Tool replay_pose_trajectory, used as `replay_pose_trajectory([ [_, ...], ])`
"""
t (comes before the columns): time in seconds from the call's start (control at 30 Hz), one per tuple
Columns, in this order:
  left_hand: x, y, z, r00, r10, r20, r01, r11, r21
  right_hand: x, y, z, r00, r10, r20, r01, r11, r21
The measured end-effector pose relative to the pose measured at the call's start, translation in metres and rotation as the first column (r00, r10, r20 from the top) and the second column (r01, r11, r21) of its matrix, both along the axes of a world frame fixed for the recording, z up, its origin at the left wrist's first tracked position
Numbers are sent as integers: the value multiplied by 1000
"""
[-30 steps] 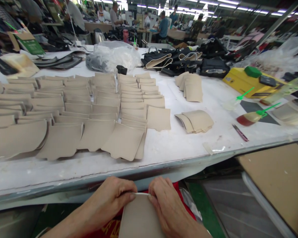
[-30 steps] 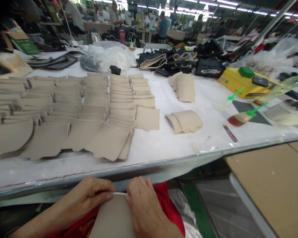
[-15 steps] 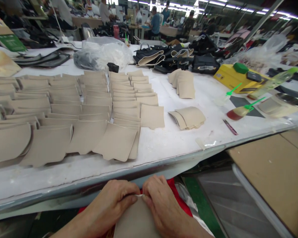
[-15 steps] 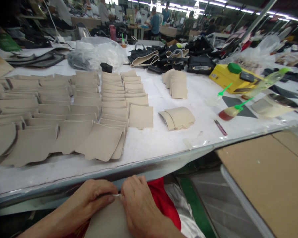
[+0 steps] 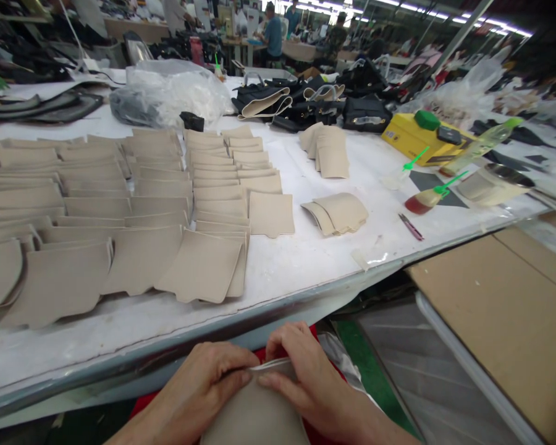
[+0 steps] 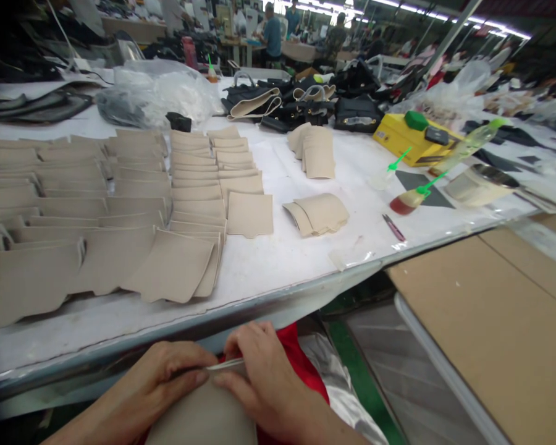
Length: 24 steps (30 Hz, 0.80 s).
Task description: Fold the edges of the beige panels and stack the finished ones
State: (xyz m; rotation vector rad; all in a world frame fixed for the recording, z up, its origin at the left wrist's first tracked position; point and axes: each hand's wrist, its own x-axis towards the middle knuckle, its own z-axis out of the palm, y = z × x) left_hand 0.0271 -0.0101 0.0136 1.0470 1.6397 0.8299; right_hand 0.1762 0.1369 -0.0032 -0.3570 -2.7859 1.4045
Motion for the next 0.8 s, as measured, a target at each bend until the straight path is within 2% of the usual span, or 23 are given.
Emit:
replay_pose_trajectory([
  [0.2, 1, -1, -4, 1000, -12, -20, 12, 1000, -12, -1, 7, 6, 993, 102, 50, -102, 995, -12],
  [0.43, 0, -2, -5, 999, -26, -27, 26, 999, -30, 2, 13, -1, 996, 57, 75, -48, 992, -114],
  [0.67, -2, -9, -10, 996, 28, 83, -15, 988, -151, 13, 21, -10, 996, 88, 26, -85, 992, -90],
  [0.8, -4, -8, -8, 1000, -21, 2, 21, 984, -176, 18, 20, -16, 994, 106, 4, -105, 992, -75],
])
